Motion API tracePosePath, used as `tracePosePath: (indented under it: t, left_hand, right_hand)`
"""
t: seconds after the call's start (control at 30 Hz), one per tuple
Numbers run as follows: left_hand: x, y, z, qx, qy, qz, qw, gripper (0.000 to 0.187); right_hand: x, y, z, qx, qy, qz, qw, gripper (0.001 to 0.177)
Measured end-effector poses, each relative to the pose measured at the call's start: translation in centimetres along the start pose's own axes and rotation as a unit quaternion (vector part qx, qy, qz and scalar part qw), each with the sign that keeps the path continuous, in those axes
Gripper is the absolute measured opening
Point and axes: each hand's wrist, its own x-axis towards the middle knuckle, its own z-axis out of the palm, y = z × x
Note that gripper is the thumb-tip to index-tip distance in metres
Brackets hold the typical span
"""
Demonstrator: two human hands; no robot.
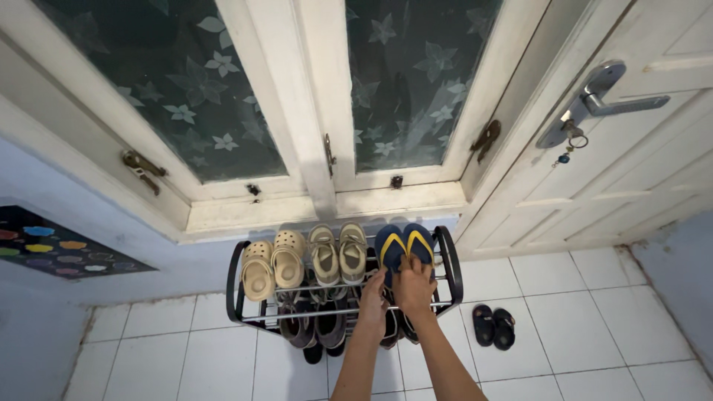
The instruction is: The person removes various pairs of shoes from a metal shoe rack and places them on the tiled floor in a row. The person handles flip-flops, sandals, sneakers, and slippers one by one, arranging them neatly on the ground.
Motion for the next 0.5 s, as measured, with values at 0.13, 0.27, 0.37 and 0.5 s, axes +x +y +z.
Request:
tracePosePath:
  t: [0.13, 0.27, 0.37, 0.5]
  left_hand:
    - [-1.6, 1.6, 1.6, 0.026, -0.010, 0.028, 0.999, 0.054]
    - [-4.5, 4.4, 5.4, 0.028, -0.007, 0.089, 0.996, 0.056]
    - [-7.2, 6.0, 9.1, 0.025, -0.019, 0.144, 0.989, 0.053]
    - [-9.8, 6.1, 14.8, 0.038, -0.030, 0.161, 0.986, 0.045]
  right_hand:
    - [-0.6, -0.1, -1.0, 0.025, 0.026, -0.016, 0.999, 0.053]
    - [-1.5, -1.0, -4.1, 0.065, 0.078, -0.042, 0.994, 0.052]
    - [-2.0, -1.0, -7.8, 0.076, 0.152, -0.080, 0.982, 0.052]
    - [-2.1, 1.0, -13.7, 0.093, 0.198, -0.059, 0.974, 0.053]
